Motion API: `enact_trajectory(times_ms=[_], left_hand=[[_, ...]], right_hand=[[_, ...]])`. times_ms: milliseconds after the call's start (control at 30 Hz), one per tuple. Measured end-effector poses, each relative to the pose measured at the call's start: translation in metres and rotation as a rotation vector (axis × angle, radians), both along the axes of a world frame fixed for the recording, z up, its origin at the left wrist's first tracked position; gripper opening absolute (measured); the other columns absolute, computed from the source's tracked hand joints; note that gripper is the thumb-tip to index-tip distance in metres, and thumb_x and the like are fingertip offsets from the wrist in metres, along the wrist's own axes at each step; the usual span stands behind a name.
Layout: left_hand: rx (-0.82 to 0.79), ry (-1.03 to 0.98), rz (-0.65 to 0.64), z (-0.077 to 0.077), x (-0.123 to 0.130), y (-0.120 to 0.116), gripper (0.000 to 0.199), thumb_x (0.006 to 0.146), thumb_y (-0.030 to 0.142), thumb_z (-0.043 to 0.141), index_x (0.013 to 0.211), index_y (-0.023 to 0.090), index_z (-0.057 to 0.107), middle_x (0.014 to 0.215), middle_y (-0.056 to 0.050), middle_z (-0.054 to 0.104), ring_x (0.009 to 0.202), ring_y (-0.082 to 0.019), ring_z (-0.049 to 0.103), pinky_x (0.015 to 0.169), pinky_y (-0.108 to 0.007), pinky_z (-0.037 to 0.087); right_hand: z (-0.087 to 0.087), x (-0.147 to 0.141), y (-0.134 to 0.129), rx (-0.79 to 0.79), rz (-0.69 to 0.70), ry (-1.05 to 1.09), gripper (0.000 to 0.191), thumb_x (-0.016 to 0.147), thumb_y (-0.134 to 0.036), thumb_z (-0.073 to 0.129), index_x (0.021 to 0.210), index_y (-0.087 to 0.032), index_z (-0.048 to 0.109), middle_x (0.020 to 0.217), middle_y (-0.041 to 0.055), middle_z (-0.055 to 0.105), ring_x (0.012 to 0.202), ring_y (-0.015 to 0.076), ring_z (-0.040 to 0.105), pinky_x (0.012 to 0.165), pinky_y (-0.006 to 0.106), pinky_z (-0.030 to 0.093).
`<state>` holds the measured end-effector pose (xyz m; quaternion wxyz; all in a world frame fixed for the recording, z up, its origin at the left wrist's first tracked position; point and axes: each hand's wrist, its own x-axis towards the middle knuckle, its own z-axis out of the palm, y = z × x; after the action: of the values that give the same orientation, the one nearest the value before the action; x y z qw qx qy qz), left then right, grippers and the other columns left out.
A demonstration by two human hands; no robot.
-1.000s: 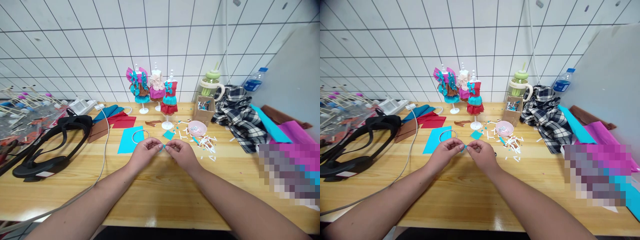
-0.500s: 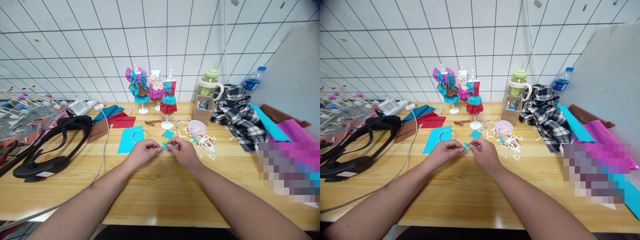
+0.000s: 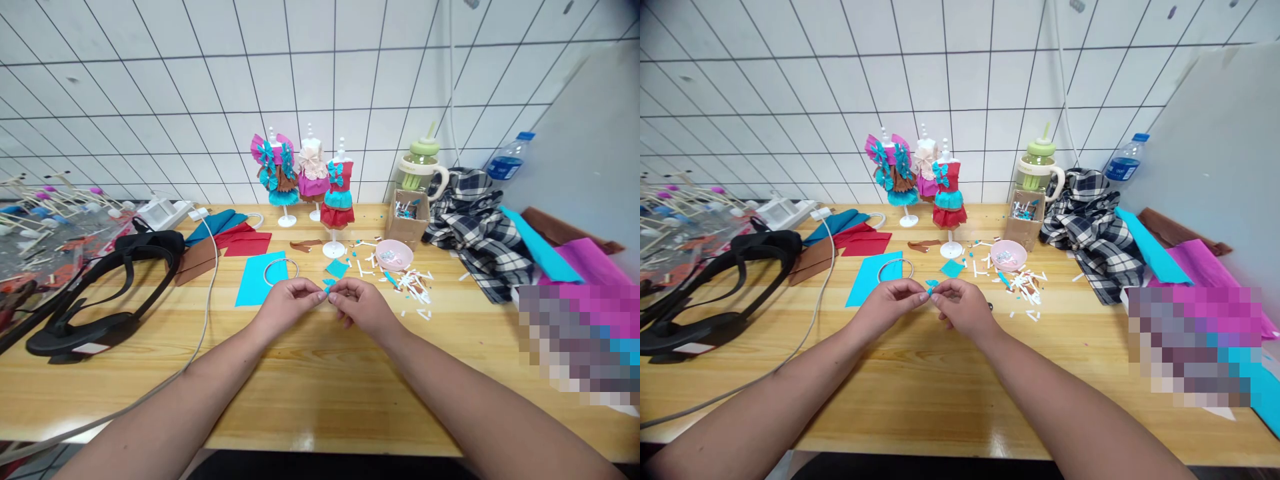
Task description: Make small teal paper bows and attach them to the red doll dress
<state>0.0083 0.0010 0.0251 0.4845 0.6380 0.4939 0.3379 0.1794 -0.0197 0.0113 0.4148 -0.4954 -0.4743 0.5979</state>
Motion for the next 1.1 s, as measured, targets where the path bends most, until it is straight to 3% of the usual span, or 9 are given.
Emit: enact_trajectory(times_ms=[167, 400, 600, 700, 900, 1100], left_hand=[[0.024, 0.027, 0.001, 0.0004, 0.0006, -0.0003, 0.024, 0.070, 0.040, 0.070, 0.073, 0.017, 0.069, 0.075, -0.004, 0.071, 0.073, -0.018, 0.063, 0.070, -0.029, 0.049], [-0.003, 0.044, -0.022, -0.0011, -0.0002, 0.0002, 0.025, 0.069, 0.041, 0.070, 0.074, 0.017, 0.068, 0.074, -0.003, 0.070, 0.071, -0.017, 0.062, 0.069, -0.028, 0.047], [-0.019, 0.126, -0.099, -0.0007, 0.0000, -0.0012, 0.028, 0.070, 0.045, 0.068, 0.074, 0.017, 0.068, 0.077, -0.004, 0.070, 0.075, -0.019, 0.062, 0.072, -0.030, 0.048], [0.028, 0.177, -0.114, -0.0004, 0.0004, -0.0017, 0.025, 0.068, 0.043, 0.070, 0.070, 0.017, 0.069, 0.078, -0.004, 0.070, 0.078, -0.020, 0.062, 0.074, -0.030, 0.047], [-0.020, 0.009, -0.080, -0.0043, -0.0009, 0.0008, 0.025, 0.072, 0.042, 0.069, 0.074, 0.017, 0.068, 0.075, -0.002, 0.071, 0.072, -0.017, 0.063, 0.070, -0.027, 0.047], [-0.020, 0.002, -0.075, -0.0050, -0.0020, 0.0010, 0.025, 0.073, 0.041, 0.069, 0.075, 0.016, 0.067, 0.075, -0.002, 0.070, 0.071, -0.016, 0.062, 0.070, -0.027, 0.046]], right_hand=[[0.0010, 0.0020, 0.0013, -0.030, -0.016, -0.048, 0.019, 0.067, -0.032, 0.065, 0.077, -0.018, 0.056, 0.063, -0.0052, 0.052, 0.049, 0.0083, 0.052, 0.039, 0.018, 0.044], [-0.0011, 0.0074, 0.0001, 0.194, 0.018, -0.394, 0.004, 0.067, -0.024, 0.055, 0.069, -0.021, 0.056, 0.055, -0.0066, 0.047, 0.049, 0.0092, 0.044, 0.046, 0.020, 0.035], [-0.0046, 0.0098, 0.0013, 0.252, 0.069, -0.502, 0.003, 0.066, -0.023, 0.051, 0.065, -0.021, 0.053, 0.053, -0.0070, 0.045, 0.050, 0.0091, 0.039, 0.047, 0.020, 0.027], [-0.0027, 0.0089, 0.0009, 0.225, 0.093, -0.444, 0.003, 0.065, -0.024, 0.053, 0.065, -0.021, 0.054, 0.052, -0.0071, 0.044, 0.049, 0.0086, 0.039, 0.046, 0.020, 0.028], [0.0043, 0.0029, -0.0012, -0.049, 0.092, -0.074, 0.025, 0.067, -0.034, 0.060, 0.088, -0.020, 0.056, 0.071, -0.0034, 0.056, 0.053, 0.0097, 0.054, 0.040, 0.019, 0.041], [0.0049, 0.0044, 0.0012, -0.120, 0.049, 0.016, 0.020, 0.065, -0.030, 0.065, 0.079, -0.019, 0.055, 0.068, -0.0038, 0.057, 0.052, 0.0078, 0.053, 0.041, 0.018, 0.044]])
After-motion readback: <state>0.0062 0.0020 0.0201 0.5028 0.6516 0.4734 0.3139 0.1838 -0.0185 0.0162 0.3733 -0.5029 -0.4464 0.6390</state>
